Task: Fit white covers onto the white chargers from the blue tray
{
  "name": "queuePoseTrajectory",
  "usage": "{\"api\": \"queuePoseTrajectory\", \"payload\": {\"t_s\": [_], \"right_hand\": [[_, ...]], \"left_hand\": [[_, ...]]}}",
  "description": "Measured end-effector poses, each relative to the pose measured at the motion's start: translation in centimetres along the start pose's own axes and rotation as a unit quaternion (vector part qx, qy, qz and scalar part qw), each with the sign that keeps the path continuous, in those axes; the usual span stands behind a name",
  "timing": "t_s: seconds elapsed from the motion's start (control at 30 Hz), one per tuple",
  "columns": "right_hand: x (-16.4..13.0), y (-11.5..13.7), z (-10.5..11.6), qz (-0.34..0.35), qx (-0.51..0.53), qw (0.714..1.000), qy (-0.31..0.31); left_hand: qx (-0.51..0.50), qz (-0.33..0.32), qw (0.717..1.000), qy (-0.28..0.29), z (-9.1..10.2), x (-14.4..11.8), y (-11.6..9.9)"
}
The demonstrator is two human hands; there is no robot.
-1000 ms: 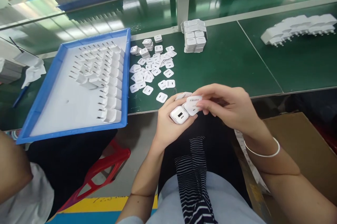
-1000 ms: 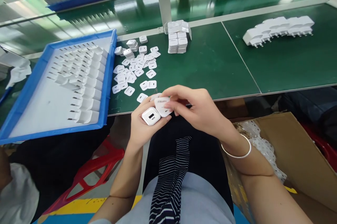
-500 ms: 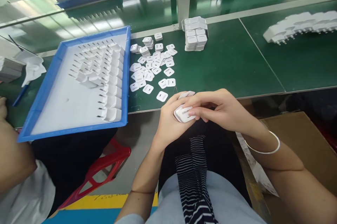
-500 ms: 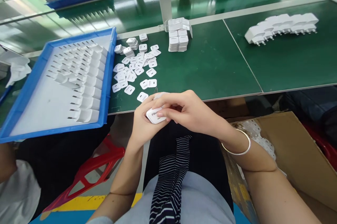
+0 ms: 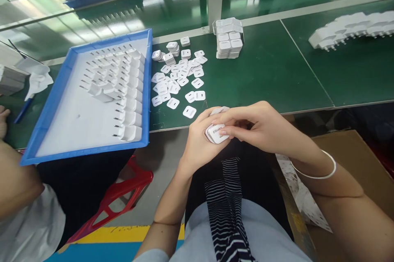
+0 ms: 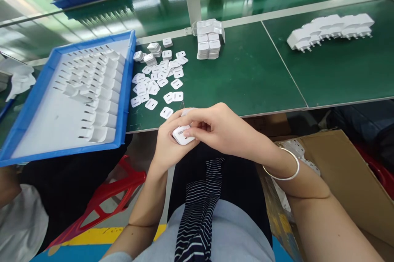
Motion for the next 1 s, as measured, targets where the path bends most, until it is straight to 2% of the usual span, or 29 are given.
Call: {"api": "queuePoseTrajectory", "payload": {"t_s": [0.6,1.0], "right_hand": [[0.50,-0.17,0.01,-0.027,0.004,0.999,0.030],[0.82,-0.54,0.08,-0.087,0.015,0.995,0.052]], "left_hand": [[0.016,-0.002,1.000,0.006,-0.15,-0.07,-0.22],[0.024,-0.011,1.000,0.004,-0.27,-0.11,-0.42]]}}
Point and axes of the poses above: each hand's wrist, its own x-axis towards the middle knuckle, its own z-axis out of the back of the hand, y = z × x, the point moved 8 cm from there along x, towards the middle knuckle, and after that the axes turned 9 degrees about z, right-handed, at the moved point
